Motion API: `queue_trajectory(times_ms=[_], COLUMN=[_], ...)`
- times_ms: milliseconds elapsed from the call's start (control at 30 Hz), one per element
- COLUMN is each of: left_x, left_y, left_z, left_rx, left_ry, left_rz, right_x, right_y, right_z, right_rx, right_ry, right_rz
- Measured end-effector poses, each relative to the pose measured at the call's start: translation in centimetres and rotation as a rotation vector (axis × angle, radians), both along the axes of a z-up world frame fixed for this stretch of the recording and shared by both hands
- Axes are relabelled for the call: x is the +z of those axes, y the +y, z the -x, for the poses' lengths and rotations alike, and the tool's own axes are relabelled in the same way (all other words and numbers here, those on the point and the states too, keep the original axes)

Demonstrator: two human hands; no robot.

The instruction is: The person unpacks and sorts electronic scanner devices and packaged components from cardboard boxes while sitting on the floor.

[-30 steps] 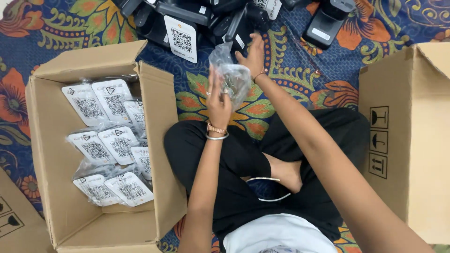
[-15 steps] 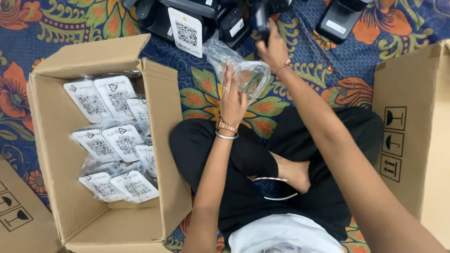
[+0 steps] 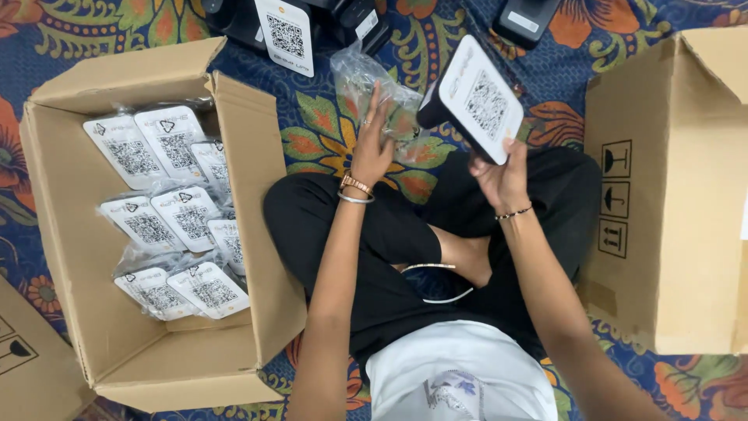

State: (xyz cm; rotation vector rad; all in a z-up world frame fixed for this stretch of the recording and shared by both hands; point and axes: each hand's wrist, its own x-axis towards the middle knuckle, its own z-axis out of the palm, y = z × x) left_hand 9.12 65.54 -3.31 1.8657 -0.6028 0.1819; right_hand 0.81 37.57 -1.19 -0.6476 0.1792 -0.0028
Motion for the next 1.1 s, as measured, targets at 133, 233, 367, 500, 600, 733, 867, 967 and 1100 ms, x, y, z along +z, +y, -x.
queue_trajectory(times_ms=[133,233,367,500,600,733,867,967,1100], left_x=[2.0,3.2,4.8,4.4,4.9,6.3,8.5,9.5,9.8], left_y=[0.2,1.5,2.2,2.4,1.6,0.5,-1.3,-2.8,-5.0], left_z=[0.5,0.6,0.7,0.2,-0.3,-1.2,-1.9,-0.9,3.8], left_rx=[-0.017,-0.101,-0.228,-0.217,-0.204,-0.319,-0.498,-0.366,0.419], left_ry=[0.027,0.116,0.405,0.627,0.346,0.252,0.246,0.185,-0.016], left_rz=[-0.02,-0.02,0.116,0.218,-0.008,-0.209,-0.279,-0.184,-0.053], right_x=[1.9,2.3,2.9,2.8,6.7,10.9,9.9,8.6,10.0], right_y=[1.9,2.6,2.6,1.9,1.6,4.4,5.5,5.8,6.7], right_z=[1.8,2.1,1.4,0.9,0.5,-0.5,-1.8,-3.5,-5.7], right_rx=[0.174,0.262,0.309,0.315,0.383,0.547,0.382,0.333,0.29], right_ry=[0.011,0.063,-0.001,-0.091,-0.348,-0.474,-0.985,-1.114,-0.905], right_rz=[0.046,0.143,0.459,0.847,1.474,1.975,2.343,2.362,2.111])
